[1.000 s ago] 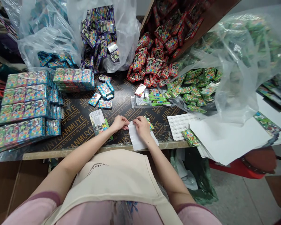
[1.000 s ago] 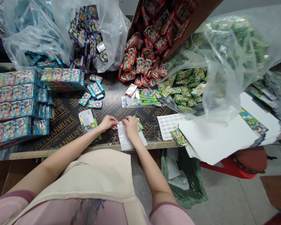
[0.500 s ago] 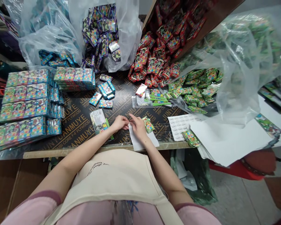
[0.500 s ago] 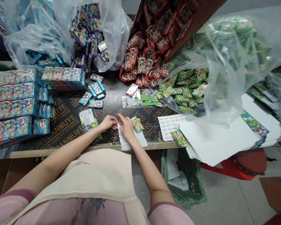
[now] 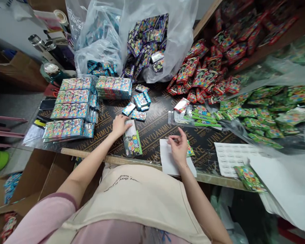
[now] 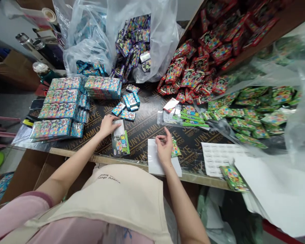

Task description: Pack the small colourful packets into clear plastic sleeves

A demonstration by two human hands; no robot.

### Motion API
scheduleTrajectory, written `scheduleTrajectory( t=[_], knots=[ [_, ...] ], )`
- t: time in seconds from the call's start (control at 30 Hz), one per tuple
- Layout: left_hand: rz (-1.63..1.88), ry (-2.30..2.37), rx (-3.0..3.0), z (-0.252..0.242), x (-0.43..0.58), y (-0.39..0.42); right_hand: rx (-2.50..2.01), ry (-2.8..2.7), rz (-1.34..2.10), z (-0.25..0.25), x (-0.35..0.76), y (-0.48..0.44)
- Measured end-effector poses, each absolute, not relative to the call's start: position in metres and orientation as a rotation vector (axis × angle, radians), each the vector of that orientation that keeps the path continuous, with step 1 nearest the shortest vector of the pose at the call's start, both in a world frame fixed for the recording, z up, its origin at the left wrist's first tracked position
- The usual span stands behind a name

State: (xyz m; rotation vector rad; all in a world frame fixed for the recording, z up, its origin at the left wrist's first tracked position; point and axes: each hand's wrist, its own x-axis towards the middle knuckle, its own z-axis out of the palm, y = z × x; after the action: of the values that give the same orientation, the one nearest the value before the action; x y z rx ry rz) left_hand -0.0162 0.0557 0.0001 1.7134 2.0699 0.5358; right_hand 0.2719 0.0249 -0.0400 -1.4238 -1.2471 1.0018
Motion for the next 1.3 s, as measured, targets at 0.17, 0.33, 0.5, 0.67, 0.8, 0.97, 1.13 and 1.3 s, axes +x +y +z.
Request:
scheduleTrajectory(
  t=[0.17, 0.33, 0.5, 0.67, 0.8, 0.97, 1.13, 1.3],
  knots=[
    [0.715, 1.732, 1.790, 0.010, -0.024, 0.049, -1.294, -1.303, 0.998, 0.011, 0.249, 0.043],
    [1.016, 1.421, 1.865, 0.042, -0.003, 0.035, -1.083, -1.452, 1.245, 0.071, 0.214, 0.066],
    [1.101, 1.380, 1.740, 0.054, 0.004, 0.026, -0.995, -1.608, 1.542, 0.085, 0.184, 0.075],
    [1.085, 1.416, 1.714, 0.056, 0.004, 0.023, -0.998, -1.641, 1.571, 0.079, 0.171, 0.075],
    [1.101, 1.427, 1.738, 0.057, 0.006, 0.021, -1.019, -1.657, 1.512, 0.075, 0.170, 0.077],
    [1.159, 1.494, 1.700, 0.053, 0.011, 0.021, -1.055, -1.694, 1.488, 0.070, 0.170, 0.077],
    [1.083, 1.555, 1.716, 0.058, 0.016, 0.024, -1.109, -1.492, 1.464, 0.056, 0.164, 0.074],
    [0.898, 1.472, 1.723, 0.067, 0.004, 0.032, -1.279, -1.149, 1.604, 0.040, 0.167, 0.081]
  ],
)
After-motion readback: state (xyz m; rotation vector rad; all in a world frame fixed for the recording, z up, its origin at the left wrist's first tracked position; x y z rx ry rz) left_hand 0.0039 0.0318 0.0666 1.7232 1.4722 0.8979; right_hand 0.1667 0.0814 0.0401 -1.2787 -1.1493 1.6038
